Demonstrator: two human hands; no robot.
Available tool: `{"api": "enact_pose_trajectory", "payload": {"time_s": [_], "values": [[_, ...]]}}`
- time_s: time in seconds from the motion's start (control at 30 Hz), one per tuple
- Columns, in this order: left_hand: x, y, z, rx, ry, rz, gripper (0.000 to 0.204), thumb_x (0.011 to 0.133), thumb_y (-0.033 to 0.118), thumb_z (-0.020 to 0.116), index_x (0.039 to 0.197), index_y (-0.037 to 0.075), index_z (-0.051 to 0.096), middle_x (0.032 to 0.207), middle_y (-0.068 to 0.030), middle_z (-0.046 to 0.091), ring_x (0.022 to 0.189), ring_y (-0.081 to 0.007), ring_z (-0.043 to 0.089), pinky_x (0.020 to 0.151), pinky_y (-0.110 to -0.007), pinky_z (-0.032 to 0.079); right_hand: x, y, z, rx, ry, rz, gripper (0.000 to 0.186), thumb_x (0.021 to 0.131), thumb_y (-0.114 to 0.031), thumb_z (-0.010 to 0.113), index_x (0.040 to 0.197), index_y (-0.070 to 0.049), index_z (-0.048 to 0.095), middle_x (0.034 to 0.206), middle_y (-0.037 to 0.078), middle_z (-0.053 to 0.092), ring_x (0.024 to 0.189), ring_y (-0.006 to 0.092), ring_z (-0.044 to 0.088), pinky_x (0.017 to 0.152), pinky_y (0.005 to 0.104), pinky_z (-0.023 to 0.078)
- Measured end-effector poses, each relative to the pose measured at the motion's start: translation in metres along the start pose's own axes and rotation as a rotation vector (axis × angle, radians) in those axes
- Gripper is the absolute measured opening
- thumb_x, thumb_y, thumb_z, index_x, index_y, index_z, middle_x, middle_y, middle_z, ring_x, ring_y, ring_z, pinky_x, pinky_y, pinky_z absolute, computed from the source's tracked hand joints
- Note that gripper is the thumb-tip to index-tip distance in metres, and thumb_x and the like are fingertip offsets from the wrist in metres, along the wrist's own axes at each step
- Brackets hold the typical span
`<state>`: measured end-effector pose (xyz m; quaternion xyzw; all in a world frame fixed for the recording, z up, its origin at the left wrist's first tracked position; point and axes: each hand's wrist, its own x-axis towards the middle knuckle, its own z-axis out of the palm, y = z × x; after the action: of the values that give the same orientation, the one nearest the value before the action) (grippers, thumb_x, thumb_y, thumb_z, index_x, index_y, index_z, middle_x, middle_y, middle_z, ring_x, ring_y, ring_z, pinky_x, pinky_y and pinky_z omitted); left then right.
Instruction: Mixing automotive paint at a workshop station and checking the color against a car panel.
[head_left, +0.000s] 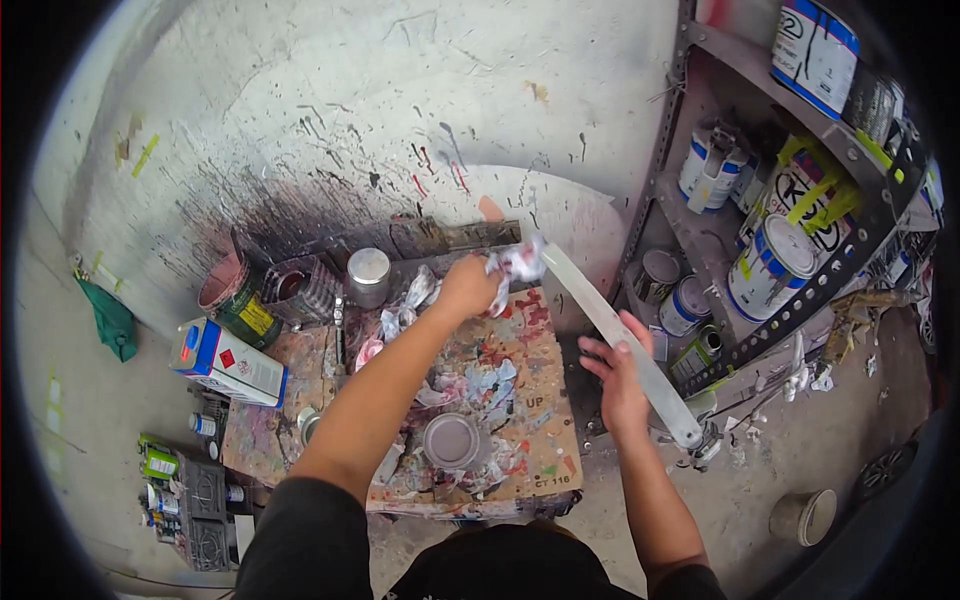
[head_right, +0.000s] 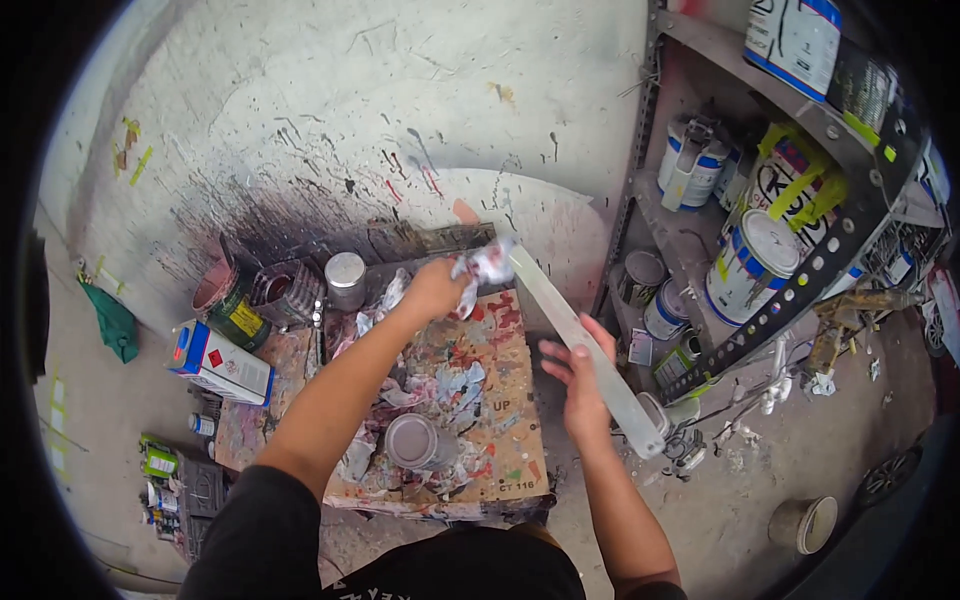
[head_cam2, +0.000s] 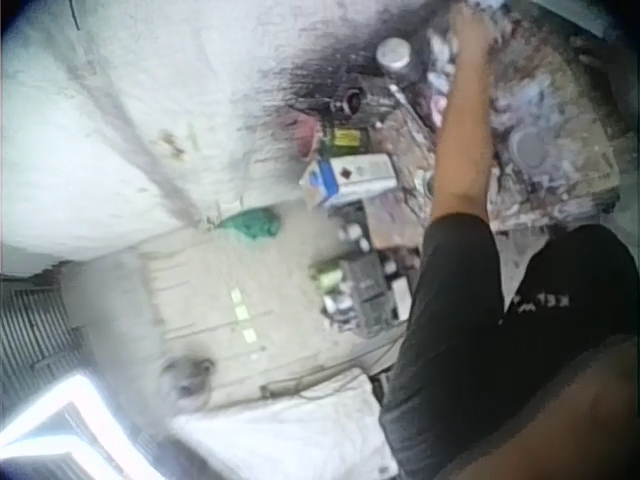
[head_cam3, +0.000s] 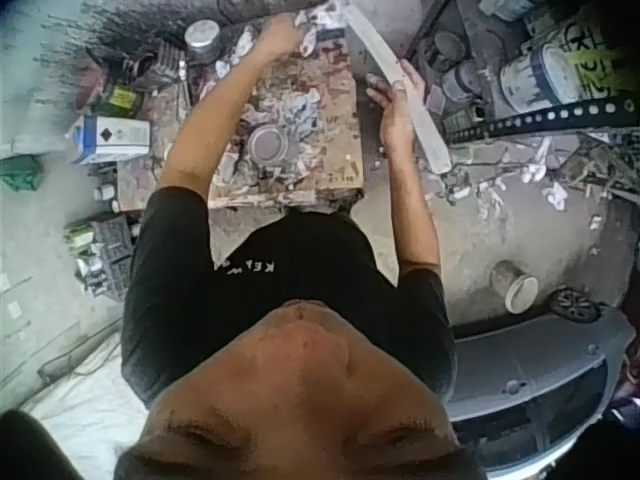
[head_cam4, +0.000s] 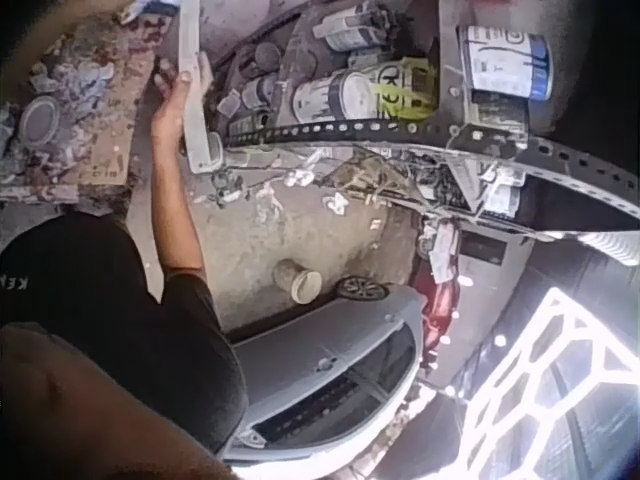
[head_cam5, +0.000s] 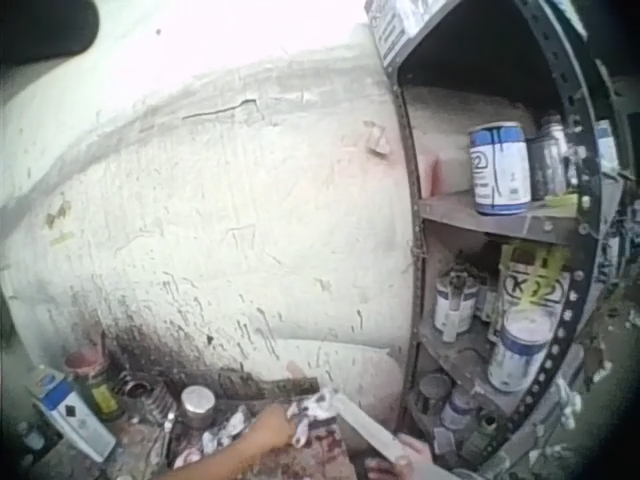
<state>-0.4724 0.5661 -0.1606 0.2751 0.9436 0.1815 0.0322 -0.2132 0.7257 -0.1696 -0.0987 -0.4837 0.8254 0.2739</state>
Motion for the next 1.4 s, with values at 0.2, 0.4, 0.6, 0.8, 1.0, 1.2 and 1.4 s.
{"api": "enact_pose_trajectory", "payload": {"time_s": [0.2, 0.4, 0.6, 0.8, 1.0, 1.2, 1.4], "values": [[-0.042, 0.053, -0.044, -1.540, -0.260, -0.256, 0.025, 0.102, 0.020, 0.053, 0.112, 0.002, 0.066, 0.105, -0.0131, 0.072, 0.093, -0.0246, 0.070, 0.088, -0.043, 0.057, 0.034, 0.016, 0.046, 0.057, -0.171, -0.098, 0.048, 0.105, -0.026, 0.051, 0.145, -0.007, 0.036, 0.128, 0.014, 0.059, 0.108, 0.0228, 0.066, 0.088, 0.0359, 0.055], [-0.058, 0.055, -0.040, -1.883, 0.020, -0.216, 0.024, 0.101, 0.015, 0.059, 0.121, 0.003, 0.062, 0.110, -0.0130, 0.070, 0.099, -0.0262, 0.070, 0.088, -0.043, 0.058, 0.022, 0.032, 0.079, 0.122, -0.239, -0.080, 0.044, 0.104, -0.021, 0.048, 0.144, -0.006, 0.038, 0.124, 0.014, 0.061, 0.106, 0.0210, 0.067, 0.091, 0.0347, 0.053], [-0.042, 0.039, -0.061, -1.986, 0.100, -0.353, 0.023, 0.100, 0.012, 0.060, 0.119, 0.001, 0.064, 0.107, -0.0144, 0.071, 0.097, -0.0281, 0.071, 0.084, -0.043, 0.061, -0.005, 0.012, 0.078, 0.001, -0.282, -0.152, 0.045, 0.102, -0.022, 0.051, 0.142, -0.004, 0.041, 0.129, 0.017, 0.060, 0.110, 0.0257, 0.067, 0.097, 0.0389, 0.052], [-0.050, 0.003, -0.087, -1.774, 0.223, -0.363, 0.023, 0.095, 0.007, 0.063, 0.117, 0.001, 0.065, 0.104, -0.0137, 0.072, 0.089, -0.0269, 0.072, 0.077, -0.042, 0.061, -0.053, -0.017, 0.048, 0.045, -0.240, -0.139, 0.050, 0.101, -0.027, 0.058, 0.140, -0.002, 0.041, 0.130, 0.018, 0.060, 0.108, 0.0293, 0.068, 0.097, 0.0430, 0.054], [-0.147, -0.002, -0.219, -0.162, 0.472, -0.042, 0.043, 0.082, 0.039, 0.076, 0.096, -0.002, 0.072, 0.091, -0.0198, 0.074, 0.083, -0.0281, 0.071, 0.076, -0.042, 0.054, -0.068, -0.033, -0.020, -0.489, -0.137, -0.360, 0.044, 0.100, -0.037, 0.060, 0.124, 0.000, 0.056, 0.131, 0.017, 0.059, 0.121, 0.0270, 0.058, 0.107, 0.0395, 0.042], [-0.391, -0.084, -0.289, -0.576, 0.712, -0.321, 0.032, 0.093, 0.024, 0.067, 0.114, -0.001, 0.066, 0.086, 0.0023, 0.065, 0.060, -0.0014, 0.045, 0.052, -0.021, 0.032, -0.060, -0.110, -0.042, -0.578, -0.145, -0.475, 0.027, 0.106, -0.026, 0.055, 0.121, -0.004, 0.056, 0.080, 0.000, 0.050, 0.072, 0.0097, 0.045, 0.067, 0.0257, 0.039], [-0.615, -0.212, -0.138, -0.225, 0.241, -0.865, 0.026, 0.078, 0.021, 0.074, 0.087, -0.003, 0.071, 0.071, -0.0096, 0.066, 0.063, -0.0166, 0.058, 0.059, -0.037, 0.045, -0.094, -0.123, -0.001, -1.150, -0.386, -0.281, 0.058, 0.105, -0.044, 0.052, 0.145, -0.002, 0.047, 0.089, -0.003, 0.049, 0.075, 0.0072, 0.041, 0.067, 0.0221, 0.033]]}}
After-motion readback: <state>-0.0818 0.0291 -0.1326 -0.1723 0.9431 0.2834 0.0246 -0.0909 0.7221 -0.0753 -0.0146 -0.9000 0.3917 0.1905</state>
